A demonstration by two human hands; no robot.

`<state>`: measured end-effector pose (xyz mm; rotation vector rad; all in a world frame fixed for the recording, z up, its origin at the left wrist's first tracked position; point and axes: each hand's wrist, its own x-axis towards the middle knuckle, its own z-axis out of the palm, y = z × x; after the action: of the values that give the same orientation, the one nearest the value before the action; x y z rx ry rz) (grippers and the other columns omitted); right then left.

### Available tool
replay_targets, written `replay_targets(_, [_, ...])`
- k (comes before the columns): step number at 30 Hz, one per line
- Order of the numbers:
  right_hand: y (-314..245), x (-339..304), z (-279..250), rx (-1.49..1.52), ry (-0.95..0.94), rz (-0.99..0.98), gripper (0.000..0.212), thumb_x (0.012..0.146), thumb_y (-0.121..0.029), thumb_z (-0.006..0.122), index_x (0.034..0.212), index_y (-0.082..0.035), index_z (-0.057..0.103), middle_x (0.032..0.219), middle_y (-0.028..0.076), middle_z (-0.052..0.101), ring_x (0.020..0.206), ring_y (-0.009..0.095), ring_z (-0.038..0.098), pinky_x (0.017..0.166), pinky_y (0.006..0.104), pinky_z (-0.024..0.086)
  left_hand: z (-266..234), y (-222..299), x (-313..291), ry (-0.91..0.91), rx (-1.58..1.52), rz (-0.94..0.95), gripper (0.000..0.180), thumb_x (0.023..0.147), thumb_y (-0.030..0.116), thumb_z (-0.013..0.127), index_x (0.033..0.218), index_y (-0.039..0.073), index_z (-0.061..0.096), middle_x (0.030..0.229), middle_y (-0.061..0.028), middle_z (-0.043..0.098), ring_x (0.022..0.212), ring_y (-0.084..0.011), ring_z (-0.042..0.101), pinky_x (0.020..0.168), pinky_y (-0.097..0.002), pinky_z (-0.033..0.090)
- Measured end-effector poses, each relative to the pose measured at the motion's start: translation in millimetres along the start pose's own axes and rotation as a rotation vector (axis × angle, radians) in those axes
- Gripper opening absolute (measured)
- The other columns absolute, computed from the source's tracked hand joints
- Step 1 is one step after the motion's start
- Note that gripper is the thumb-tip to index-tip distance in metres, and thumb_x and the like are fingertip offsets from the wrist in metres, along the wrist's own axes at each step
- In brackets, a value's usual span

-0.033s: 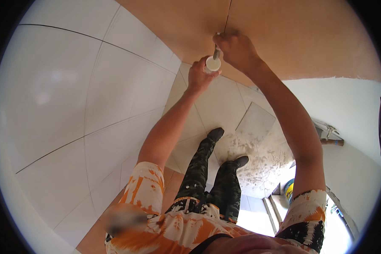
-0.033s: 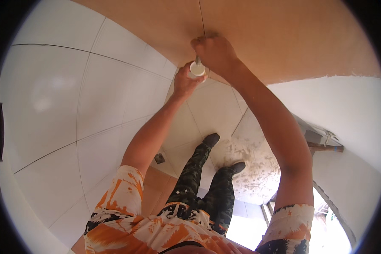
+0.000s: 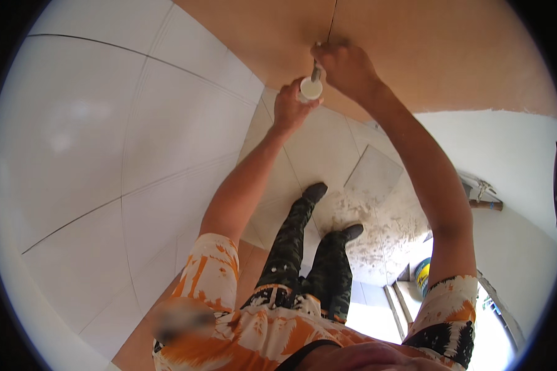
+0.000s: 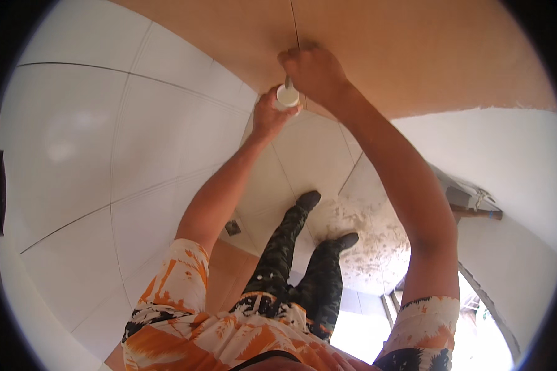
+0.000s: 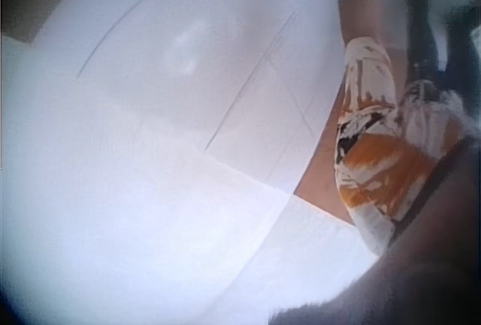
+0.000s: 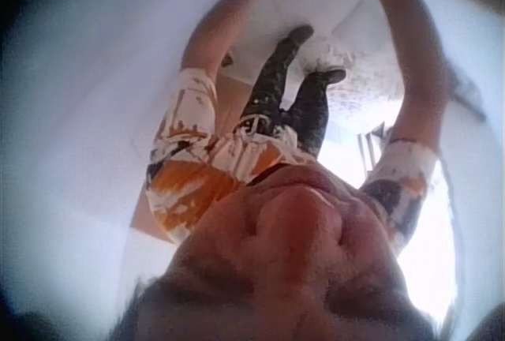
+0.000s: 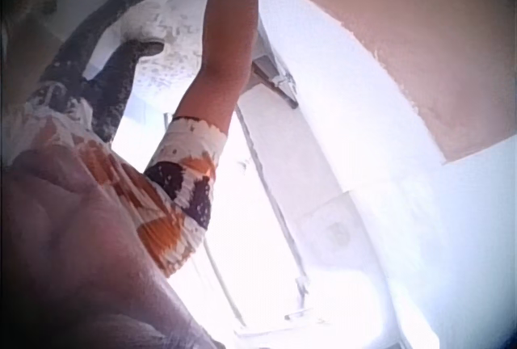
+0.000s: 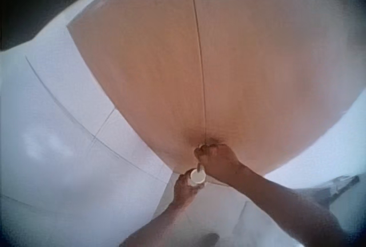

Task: The person sweeps a tiled floor with a traditional broom, gathering dust and debris into a pile. They then pick up a tube of sealant and apply it to a wall fixture before resuming sweeping.

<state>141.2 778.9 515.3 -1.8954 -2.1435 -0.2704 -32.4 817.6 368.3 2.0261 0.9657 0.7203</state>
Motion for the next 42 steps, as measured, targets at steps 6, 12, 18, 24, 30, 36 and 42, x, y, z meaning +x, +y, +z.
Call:
replay_targets(6, [2.5,5.8,9.4,-0.013,-0.088,0.014,0.017,0.081,-0.005,0.068,0.098,-0.005,0.067,0.092,0.013,0.074,0.084,0.030,0.073,0.072,0.0412,0.059,-1.9,-5.2,2.5,-0.028,-0.117,-0.017,0.059,0.075,0.027,0.093,0.126,0.014,0.066,0.110,-0.0071,0.075,0.106,-0.0278,0.069,0.092,-0.0428,0.057])
replay_targets(12, [1.2,7.6,11.5,-0.020,-0.103,0.029,0.017,0.080,-0.014,0.069,0.094,-0.005,0.067,0.095,0.016,0.075,0.091,0.033,0.074,0.079,0.0424,0.061,-3.4,-7.1,-0.4,-0.037,-0.068,-0.073,0.055,0.078,0.024,0.091,0.126,0.011,0.067,0.114,-0.0073,0.074,0.111,-0.0238,0.069,0.097,-0.0389,0.056])
replay_targets(18, [-1.8,4.3,11.2,0.001,0.012,0.027,0.014,0.079,-0.013,0.069,0.091,-0.005,0.066,0.091,0.015,0.074,0.087,0.033,0.075,0.074,0.0446,0.061,1.9,-11.9,-1.8,-0.013,-0.046,-0.078,0.058,0.075,0.030,0.092,0.126,0.016,0.067,0.111,-0.0064,0.074,0.107,-0.0280,0.068,0.092,-0.0432,0.057])
replay_targets(24, [-8.3,4.0,7.2,0.039,-0.101,0.168,0.016,0.082,-0.004,0.070,0.098,-0.006,0.067,0.093,0.010,0.074,0.087,0.031,0.073,0.071,0.0425,0.059,1.0,-12.6,-3.2,-0.006,-0.039,-0.077,0.058,0.074,0.028,0.092,0.125,0.016,0.067,0.110,-0.0085,0.074,0.106,-0.0295,0.069,0.091,-0.0436,0.057])
replay_targets(30, [-12.3,4.9,0.8,0.081,-0.083,0.166,0.013,0.080,-0.002,0.071,0.091,-0.005,0.064,0.088,0.011,0.073,0.078,0.031,0.074,0.064,0.0422,0.060,-4.1,-5.3,-3.5,-0.038,-0.053,-0.132,0.057,0.076,0.024,0.092,0.126,0.013,0.066,0.115,-0.0075,0.073,0.111,-0.0262,0.069,0.096,-0.0401,0.055])
replay_targets(36, [-9.8,4.2,1.7,0.117,-0.096,0.200,0.013,0.084,0.000,0.069,0.096,-0.004,0.065,0.091,0.011,0.074,0.081,0.032,0.073,0.069,0.0432,0.059,-4.9,-2.0,-3.0,-0.051,-0.052,-0.106,0.058,0.076,0.025,0.092,0.127,0.014,0.065,0.114,-0.0077,0.074,0.108,-0.0285,0.068,0.094,-0.0421,0.056])
replay_targets(42, [-7.7,2.8,0.7,0.125,-0.075,0.174,0.011,0.088,-0.001,0.069,0.098,-0.004,0.066,0.090,0.012,0.074,0.079,0.031,0.073,0.068,0.0433,0.058,1.2,-7.1,-1.8,0.019,-0.001,-0.019,0.058,0.073,0.027,0.091,0.124,0.014,0.068,0.106,-0.0113,0.076,0.097,-0.0338,0.073,0.086,-0.0462,0.060])
